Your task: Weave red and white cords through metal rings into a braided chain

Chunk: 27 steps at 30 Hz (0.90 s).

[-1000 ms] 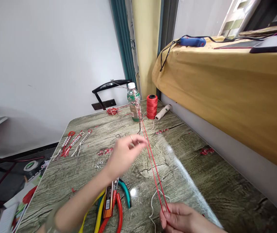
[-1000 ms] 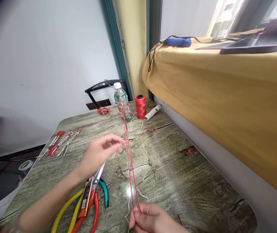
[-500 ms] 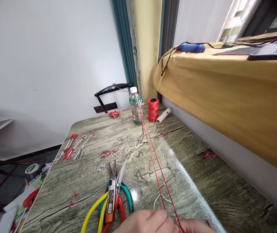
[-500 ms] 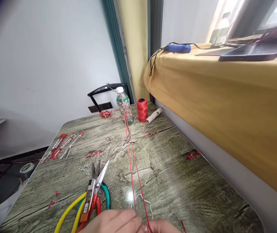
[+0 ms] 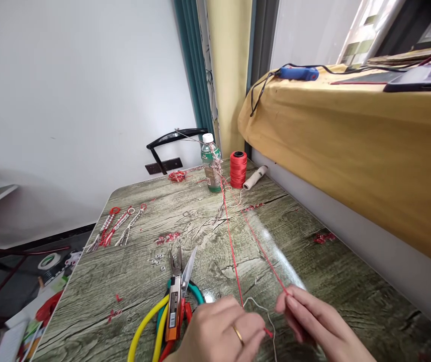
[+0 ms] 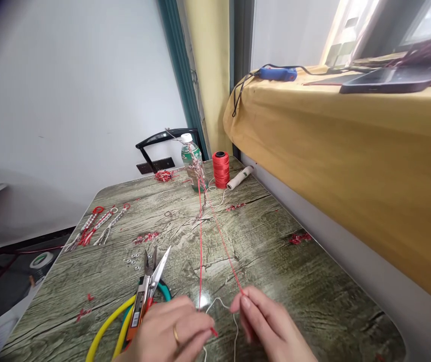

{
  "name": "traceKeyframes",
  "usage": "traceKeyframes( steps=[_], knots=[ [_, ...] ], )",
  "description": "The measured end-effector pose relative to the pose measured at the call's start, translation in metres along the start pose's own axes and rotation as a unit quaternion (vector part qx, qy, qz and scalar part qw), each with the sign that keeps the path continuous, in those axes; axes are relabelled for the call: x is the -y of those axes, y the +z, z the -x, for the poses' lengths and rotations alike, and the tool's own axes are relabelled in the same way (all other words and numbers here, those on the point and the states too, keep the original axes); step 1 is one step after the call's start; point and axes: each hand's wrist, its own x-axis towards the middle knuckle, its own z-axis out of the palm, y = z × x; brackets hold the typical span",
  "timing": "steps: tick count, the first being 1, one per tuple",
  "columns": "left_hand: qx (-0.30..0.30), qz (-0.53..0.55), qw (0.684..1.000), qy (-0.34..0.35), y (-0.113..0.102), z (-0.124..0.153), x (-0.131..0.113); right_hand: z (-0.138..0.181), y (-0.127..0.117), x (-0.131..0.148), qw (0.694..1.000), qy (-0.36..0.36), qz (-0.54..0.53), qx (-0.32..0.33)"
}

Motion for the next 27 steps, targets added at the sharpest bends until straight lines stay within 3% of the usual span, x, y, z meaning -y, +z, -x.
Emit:
traceKeyframes(
  steps=[2, 4, 7, 11, 16, 24, 27],
  knots=[
    [-0.015, 0.066, 0.997, -0.032, -0.005, -0.006, 0.003, -0.008, 0.001, 0.011, 0.987, 0.064, -0.110, 0.098],
    [-0.023, 0.101, 0.993, -0.054, -0.009, -0.012, 0.004, -0.016, 0.002, 0.021, 0.950, 0.118, -0.239, 0.159],
    [-0.034, 0.092, 0.994, -0.052, -0.011, -0.020, 0.006, -0.024, 0.006, 0.031, 0.893, 0.175, -0.363, 0.199],
    [-0.074, 0.007, 0.997, 0.005, -0.010, -0.025, 0.007, -0.028, 0.014, 0.039, 0.858, 0.208, -0.421, 0.207],
    [-0.100, -0.060, 0.992, 0.050, -0.009, -0.024, 0.012, -0.029, 0.023, 0.049, 0.854, 0.188, -0.444, 0.192],
    [-0.051, -0.126, 0.980, 0.147, -0.010, -0.015, 0.030, -0.027, 0.029, 0.060, 0.858, 0.166, -0.450, 0.182],
    [-0.058, -0.138, 0.978, 0.143, -0.008, -0.013, 0.029, -0.029, 0.031, 0.059, 0.860, 0.144, -0.442, 0.209]
  ],
)
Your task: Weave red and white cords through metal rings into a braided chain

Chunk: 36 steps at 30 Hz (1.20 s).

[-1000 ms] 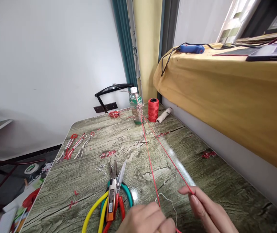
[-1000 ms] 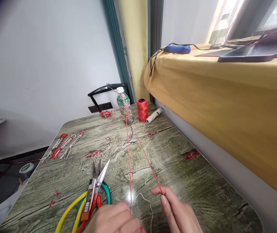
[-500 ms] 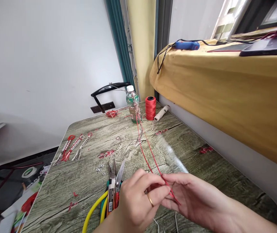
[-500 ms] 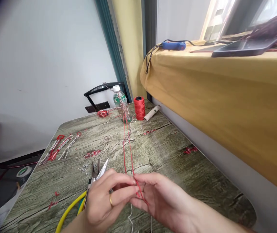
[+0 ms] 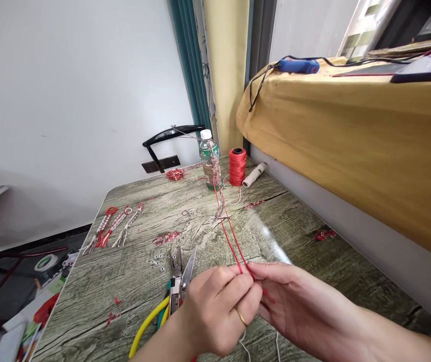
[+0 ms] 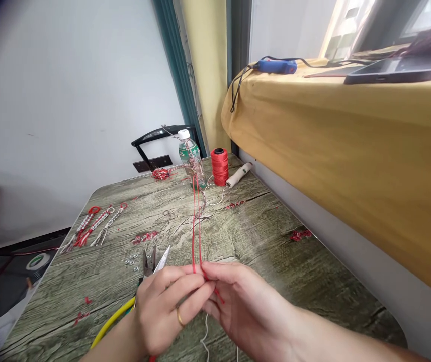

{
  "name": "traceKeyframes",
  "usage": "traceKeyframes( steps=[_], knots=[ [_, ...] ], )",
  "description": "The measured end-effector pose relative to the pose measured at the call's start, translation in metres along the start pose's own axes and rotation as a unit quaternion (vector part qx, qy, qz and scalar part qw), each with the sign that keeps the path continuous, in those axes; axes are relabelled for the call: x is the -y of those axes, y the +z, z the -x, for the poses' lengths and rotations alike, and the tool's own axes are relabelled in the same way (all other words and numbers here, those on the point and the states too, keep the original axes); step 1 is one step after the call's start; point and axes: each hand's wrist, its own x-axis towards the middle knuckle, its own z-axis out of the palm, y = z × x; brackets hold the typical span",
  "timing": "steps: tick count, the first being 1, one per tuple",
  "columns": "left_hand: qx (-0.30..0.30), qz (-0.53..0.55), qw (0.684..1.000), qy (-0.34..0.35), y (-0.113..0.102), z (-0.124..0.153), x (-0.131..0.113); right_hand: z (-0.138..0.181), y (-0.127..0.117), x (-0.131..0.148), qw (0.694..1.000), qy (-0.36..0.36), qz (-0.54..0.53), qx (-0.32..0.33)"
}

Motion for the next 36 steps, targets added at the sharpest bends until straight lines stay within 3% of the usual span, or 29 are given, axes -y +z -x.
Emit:
traceKeyframes(
  steps=[3, 6, 9, 11, 13, 15, 18, 20, 22, 27, 36],
  knots=[
    [0.000, 0.031, 0.995, -0.097, 0.002, -0.002, -0.004, -0.005, -0.004, 0.000, 1.000, -0.006, 0.023, 0.008],
    [0.019, 0.155, 0.968, -0.197, -0.002, -0.008, -0.001, -0.012, -0.009, 0.004, 0.998, 0.004, 0.066, -0.010],
    [0.010, 0.287, 0.893, -0.346, -0.014, -0.014, 0.013, -0.022, -0.012, 0.010, 0.985, 0.007, 0.170, -0.004],
    [-0.041, 0.347, 0.821, -0.451, -0.025, -0.019, 0.027, -0.032, -0.012, 0.012, 0.942, -0.033, 0.332, -0.013],
    [-0.115, 0.370, 0.782, -0.488, -0.036, -0.024, 0.042, -0.043, -0.012, 0.008, 0.835, -0.092, 0.541, -0.028],
    [-0.164, 0.390, 0.759, -0.495, -0.043, -0.028, 0.055, -0.053, -0.012, -0.003, 0.675, -0.147, 0.722, -0.030],
    [-0.197, 0.417, 0.737, -0.495, -0.049, -0.033, 0.069, -0.066, -0.010, -0.031, 0.445, -0.247, 0.860, 0.026],
    [-0.214, 0.423, 0.729, -0.494, -0.049, -0.034, 0.075, -0.075, -0.009, -0.052, 0.342, -0.316, 0.877, 0.119],
    [-0.221, 0.423, 0.727, -0.495, -0.049, -0.034, 0.078, -0.085, -0.009, -0.072, 0.281, -0.385, 0.857, 0.197],
    [-0.215, 0.415, 0.727, -0.503, -0.049, -0.031, 0.083, -0.108, -0.006, -0.098, 0.216, -0.443, 0.824, 0.279],
    [-0.199, 0.411, 0.729, -0.511, -0.047, -0.029, 0.084, -0.133, 0.015, -0.085, 0.207, -0.342, 0.874, 0.277]
  ],
)
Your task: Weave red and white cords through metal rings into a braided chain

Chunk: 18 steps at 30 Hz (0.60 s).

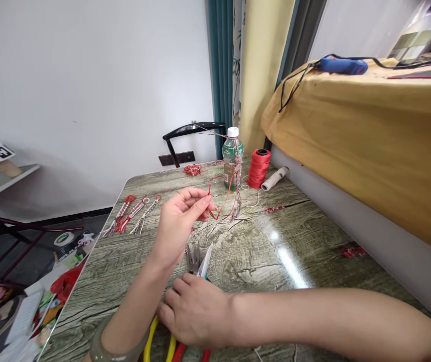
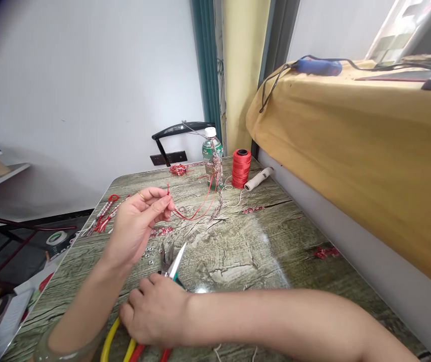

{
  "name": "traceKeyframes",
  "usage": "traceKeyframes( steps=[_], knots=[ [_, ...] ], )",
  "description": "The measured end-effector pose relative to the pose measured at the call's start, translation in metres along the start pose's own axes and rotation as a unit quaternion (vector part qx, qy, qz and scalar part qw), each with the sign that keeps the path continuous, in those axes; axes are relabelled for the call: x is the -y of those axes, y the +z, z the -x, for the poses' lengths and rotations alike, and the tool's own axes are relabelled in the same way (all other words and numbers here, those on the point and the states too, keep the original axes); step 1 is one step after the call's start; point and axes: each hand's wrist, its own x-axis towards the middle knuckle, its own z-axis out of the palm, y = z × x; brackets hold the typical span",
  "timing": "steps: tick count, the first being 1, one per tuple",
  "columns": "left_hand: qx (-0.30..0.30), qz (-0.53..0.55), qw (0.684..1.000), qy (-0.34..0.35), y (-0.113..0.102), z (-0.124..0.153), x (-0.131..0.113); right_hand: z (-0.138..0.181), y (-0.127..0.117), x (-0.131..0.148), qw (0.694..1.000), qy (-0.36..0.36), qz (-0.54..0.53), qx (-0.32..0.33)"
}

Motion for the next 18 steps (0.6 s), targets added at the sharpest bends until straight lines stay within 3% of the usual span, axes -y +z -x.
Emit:
traceKeyframes(
  steps=[9, 15, 18],
  knots=[
    [-0.011, -0.002, 1.000, 0.002, 0.001, -0.001, 0.000, -0.002, -0.012, -0.024, 0.988, -0.108, 0.080, 0.078],
    [-0.043, 0.024, 0.998, 0.028, -0.003, -0.001, -0.004, 0.024, -0.035, -0.039, 0.989, -0.102, 0.104, 0.004],
    [-0.067, 0.047, 0.996, 0.047, -0.004, -0.003, -0.006, 0.047, -0.057, -0.058, 0.991, -0.074, 0.113, 0.011]
  ],
)
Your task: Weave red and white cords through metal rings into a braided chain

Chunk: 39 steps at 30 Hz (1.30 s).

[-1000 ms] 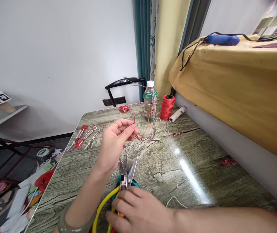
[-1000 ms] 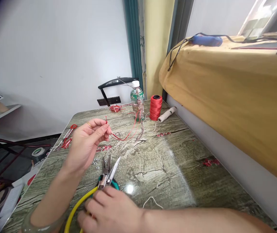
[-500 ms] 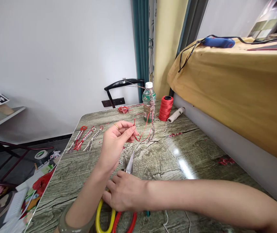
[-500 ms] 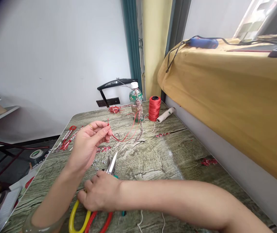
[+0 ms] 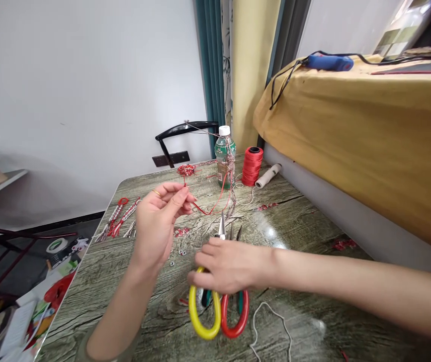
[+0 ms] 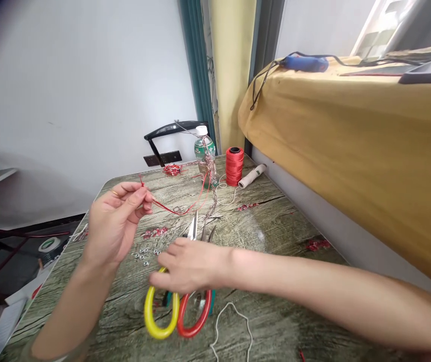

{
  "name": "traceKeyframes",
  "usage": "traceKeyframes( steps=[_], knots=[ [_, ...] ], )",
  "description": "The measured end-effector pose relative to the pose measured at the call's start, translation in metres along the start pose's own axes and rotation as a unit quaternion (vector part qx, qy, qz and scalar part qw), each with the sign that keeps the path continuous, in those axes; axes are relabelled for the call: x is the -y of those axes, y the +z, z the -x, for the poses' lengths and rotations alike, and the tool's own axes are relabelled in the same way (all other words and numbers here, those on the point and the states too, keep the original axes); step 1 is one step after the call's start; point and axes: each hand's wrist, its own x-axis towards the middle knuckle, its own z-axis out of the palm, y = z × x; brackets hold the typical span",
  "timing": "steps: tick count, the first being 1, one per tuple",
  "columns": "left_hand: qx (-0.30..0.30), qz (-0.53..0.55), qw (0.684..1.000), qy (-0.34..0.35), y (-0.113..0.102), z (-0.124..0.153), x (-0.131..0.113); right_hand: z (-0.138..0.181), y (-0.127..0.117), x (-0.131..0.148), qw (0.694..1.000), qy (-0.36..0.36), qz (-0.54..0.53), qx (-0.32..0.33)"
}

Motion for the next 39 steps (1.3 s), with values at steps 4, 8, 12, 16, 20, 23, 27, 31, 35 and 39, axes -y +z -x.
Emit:
traceKeyframes(
  steps=[4, 8, 12, 16, 20, 23, 27, 31, 35, 39],
  knots=[
    [-0.021, 0.015, 1.000, 0.017, 0.004, -0.004, 0.001, 0.037, -0.018, -0.027, 0.996, 0.045, -0.007, 0.080],
    [-0.002, 0.023, 1.000, 0.007, 0.013, -0.005, 0.005, 0.069, -0.021, -0.045, 0.987, 0.095, -0.026, 0.130],
    [0.024, 0.031, 0.999, -0.007, 0.022, -0.004, 0.010, 0.097, -0.010, -0.055, 0.977, 0.147, -0.045, 0.146],
    [0.041, 0.020, 0.999, -0.031, 0.026, -0.003, 0.013, 0.125, 0.003, -0.067, 0.967, 0.191, -0.062, 0.156],
    [0.061, 0.006, 0.996, -0.067, 0.029, -0.002, 0.018, 0.142, 0.007, -0.078, 0.963, 0.207, -0.064, 0.160],
    [0.073, 0.009, 0.993, -0.094, 0.032, -0.001, 0.023, 0.143, 0.006, -0.080, 0.963, 0.209, -0.057, 0.158],
    [0.101, 0.010, 0.987, -0.126, 0.035, 0.003, 0.030, 0.140, 0.003, -0.077, 0.964, 0.214, -0.042, 0.151],
    [0.115, -0.002, 0.983, -0.145, 0.036, 0.004, 0.035, 0.144, -0.004, -0.075, 0.960, 0.240, -0.035, 0.137],
    [0.118, -0.010, 0.981, -0.151, 0.035, 0.004, 0.037, 0.161, -0.018, -0.072, 0.929, 0.349, -0.091, 0.082],
    [0.117, -0.010, 0.980, -0.160, 0.038, 0.004, 0.038, 0.166, -0.019, -0.065, 0.850, 0.513, -0.121, 0.016]
  ],
)
